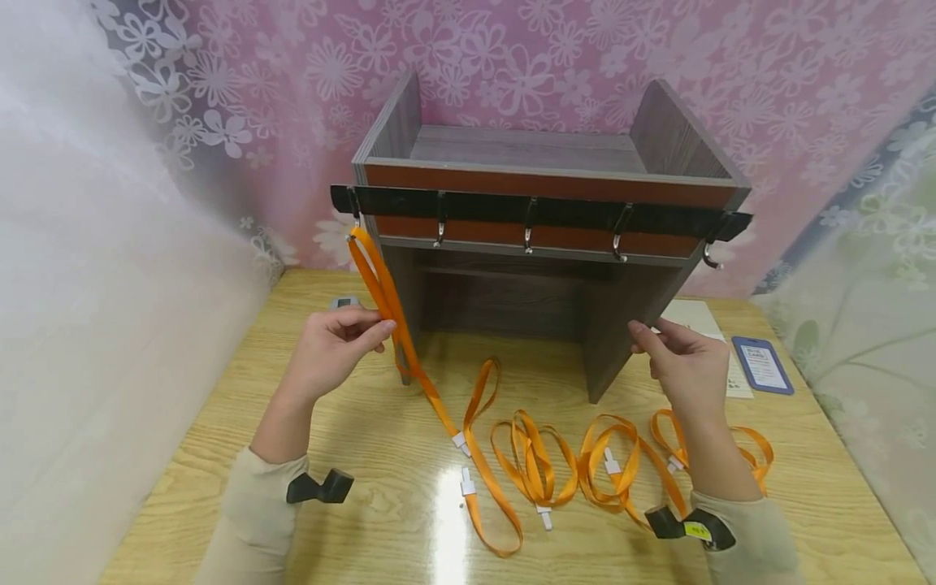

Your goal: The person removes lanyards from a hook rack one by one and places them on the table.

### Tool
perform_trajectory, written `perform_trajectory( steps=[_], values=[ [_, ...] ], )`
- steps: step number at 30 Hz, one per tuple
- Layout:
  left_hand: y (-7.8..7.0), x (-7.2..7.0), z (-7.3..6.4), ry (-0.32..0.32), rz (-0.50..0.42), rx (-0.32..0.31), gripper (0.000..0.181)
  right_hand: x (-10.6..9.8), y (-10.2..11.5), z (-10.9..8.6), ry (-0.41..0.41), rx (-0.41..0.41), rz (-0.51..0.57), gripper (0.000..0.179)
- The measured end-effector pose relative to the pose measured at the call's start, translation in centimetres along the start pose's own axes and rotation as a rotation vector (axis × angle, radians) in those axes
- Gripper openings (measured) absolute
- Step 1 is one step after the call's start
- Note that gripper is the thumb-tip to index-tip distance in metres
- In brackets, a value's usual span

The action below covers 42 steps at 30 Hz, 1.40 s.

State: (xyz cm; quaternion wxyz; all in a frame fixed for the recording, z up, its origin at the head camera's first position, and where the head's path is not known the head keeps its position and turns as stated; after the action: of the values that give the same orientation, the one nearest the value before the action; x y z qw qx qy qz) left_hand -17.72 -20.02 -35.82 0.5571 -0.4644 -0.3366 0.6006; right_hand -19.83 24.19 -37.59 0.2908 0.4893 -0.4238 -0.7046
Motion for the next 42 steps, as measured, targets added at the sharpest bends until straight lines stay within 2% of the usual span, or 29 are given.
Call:
perform_trajectory(
  steps=[5,8,18,22,27,32,36,39,42],
  values=[
    [0.3,0.5,0.4,-0.062,0.015,-0.074,0.019,0.0,-0.1,0.0,-0.001,0.011,0.026,0.029],
    [0.5,0.8,0.6,-0.107,-0.005,-0.088,0.021,0.0,-0.1,0.0,-0.006,0.003,0.027,0.029],
    [0.2,1.4,1.0,-0.297,-0.026,0.011,0.020,0.1,0.2,-0.1,-0.025,-0.014,0.052,0.024],
    [-0.1,1.8,1.2,-0.331,-0.006,0.064,0.016,0.1,0.0,-0.1,-0.034,-0.031,0.058,0.022],
    [-0.3,2.0,1.2,-0.305,-0.008,0.055,0.014,0.1,-0.2,0.0,-0.026,-0.029,0.071,0.023],
    [-1.2,1.7,1.0,-0.238,-0.089,0.031,0.016,0.2,-0.1,0.0,-0.020,-0.031,0.076,0.024],
    [-2.8,1.2,1.0,-0.169,-0.100,0.029,0.016,0.2,-0.1,-0.1,-0.010,-0.029,0.058,0.025],
    [-4.4,0.7,1.3,-0.119,-0.074,0.027,0.015,0.2,-0.1,0.0,-0.005,-0.027,0.039,0.027],
    [-6.1,0.1,1.4,-0.104,-0.071,0.028,0.014,0.2,-0.1,0.1,0.005,-0.020,0.043,0.027]
  ],
)
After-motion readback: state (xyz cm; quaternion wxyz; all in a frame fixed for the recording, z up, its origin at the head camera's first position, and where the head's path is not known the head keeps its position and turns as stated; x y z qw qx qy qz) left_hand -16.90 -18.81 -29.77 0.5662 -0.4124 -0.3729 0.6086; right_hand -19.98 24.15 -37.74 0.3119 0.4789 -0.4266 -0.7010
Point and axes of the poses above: each hand's wrist, its own z-axis towards the middle knuckle, its own x-axis out of the palm, y = z × x, the point moved 3 cm from there along z, towards the middle knuckle, and after that the axes turned 12 degrees about -z, right-handed, at the moved point
